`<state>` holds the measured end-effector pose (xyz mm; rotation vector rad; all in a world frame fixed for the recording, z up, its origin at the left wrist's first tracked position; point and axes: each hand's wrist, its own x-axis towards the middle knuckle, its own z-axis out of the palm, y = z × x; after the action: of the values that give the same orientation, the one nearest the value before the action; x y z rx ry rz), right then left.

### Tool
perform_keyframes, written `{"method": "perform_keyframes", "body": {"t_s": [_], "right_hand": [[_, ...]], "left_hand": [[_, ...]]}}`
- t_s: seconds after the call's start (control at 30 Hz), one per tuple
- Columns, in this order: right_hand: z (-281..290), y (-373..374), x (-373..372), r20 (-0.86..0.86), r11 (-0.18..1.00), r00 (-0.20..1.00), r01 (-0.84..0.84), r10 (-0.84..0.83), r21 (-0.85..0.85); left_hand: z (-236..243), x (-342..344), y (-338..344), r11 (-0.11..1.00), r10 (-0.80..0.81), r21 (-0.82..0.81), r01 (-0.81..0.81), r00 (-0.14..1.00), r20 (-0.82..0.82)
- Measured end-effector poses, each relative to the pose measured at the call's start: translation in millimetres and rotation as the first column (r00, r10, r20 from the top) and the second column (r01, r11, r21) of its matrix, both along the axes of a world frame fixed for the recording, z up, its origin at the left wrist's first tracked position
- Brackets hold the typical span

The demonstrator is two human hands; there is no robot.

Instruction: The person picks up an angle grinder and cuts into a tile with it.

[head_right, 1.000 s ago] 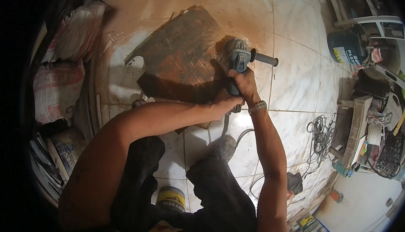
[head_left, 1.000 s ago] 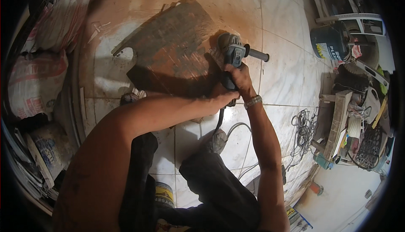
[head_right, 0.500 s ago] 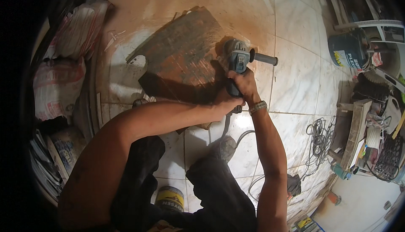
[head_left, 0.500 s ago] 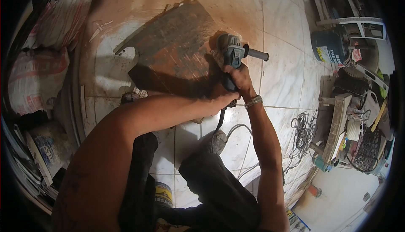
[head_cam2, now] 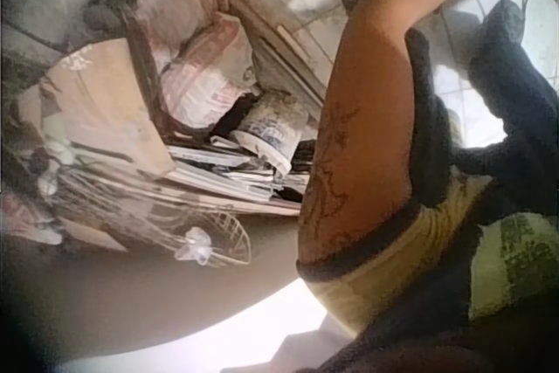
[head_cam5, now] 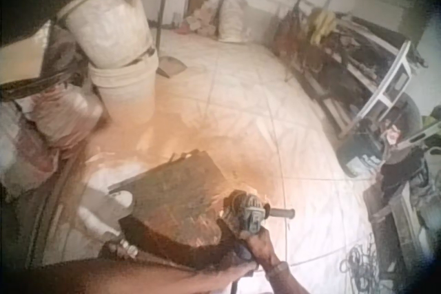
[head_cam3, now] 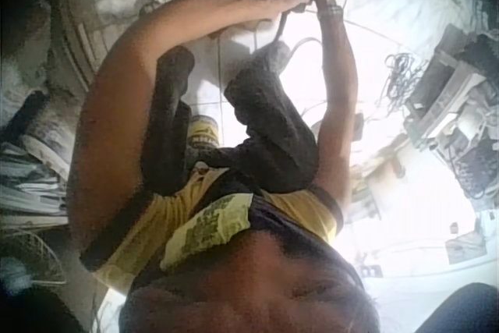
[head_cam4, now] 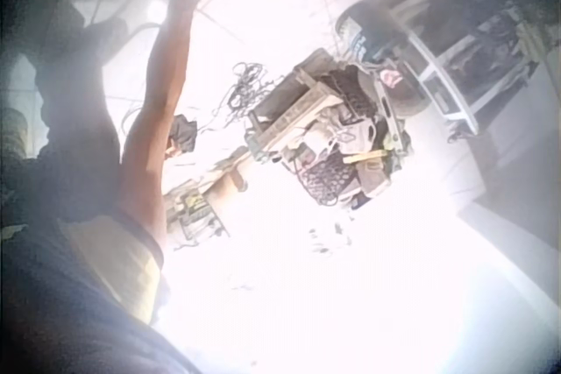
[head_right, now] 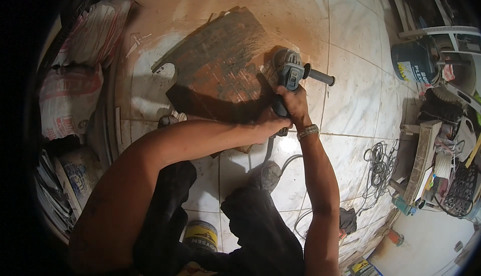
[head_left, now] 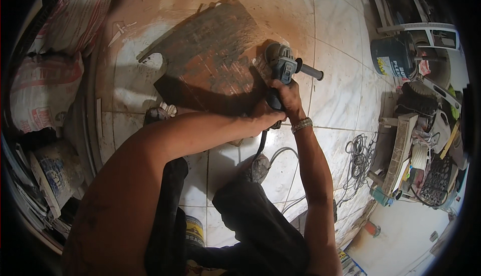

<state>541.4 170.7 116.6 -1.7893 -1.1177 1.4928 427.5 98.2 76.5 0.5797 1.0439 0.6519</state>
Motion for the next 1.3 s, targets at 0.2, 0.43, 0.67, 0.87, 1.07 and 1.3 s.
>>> {"method": "perform_keyframes", "body": {"t_s": [0.2,0.43,0.67,0.87,1.07,1.3], "right_hand": [[8,-9,-5,-0.014,0.999,0.999,-0.034,0.034,-0.022],[9,-14,-10,-0.004,0.992,0.992,-0.124,0.124,0.036],[0,-9,-2,0.02,0.997,0.997,-0.073,0.072,0.035],[-1,-7,5,0.074,0.994,0.993,-0.1,0.097,0.042],[5,-14,-10,0.041,0.982,0.987,-0.16,0.156,0.098],[1,-8,-4,0.108,0.968,0.966,-0.241,0.233,0.071]], "left_hand": [[-1,5,-9,0.997,-0.067,0.04,0.072,0.991,-0.114],[-2,6,-29,0.99,-0.074,-0.121,0.073,0.997,-0.004],[2,0,-18,0.997,-0.067,0.023,0.068,0.997,-0.028],[3,3,-10,0.993,-0.116,-0.022,0.116,0.993,-0.013],[8,2,-19,0.981,-0.132,-0.144,0.13,0.991,-0.006],[23,-3,-17,0.992,-0.074,-0.107,0.073,0.997,-0.002]]}}
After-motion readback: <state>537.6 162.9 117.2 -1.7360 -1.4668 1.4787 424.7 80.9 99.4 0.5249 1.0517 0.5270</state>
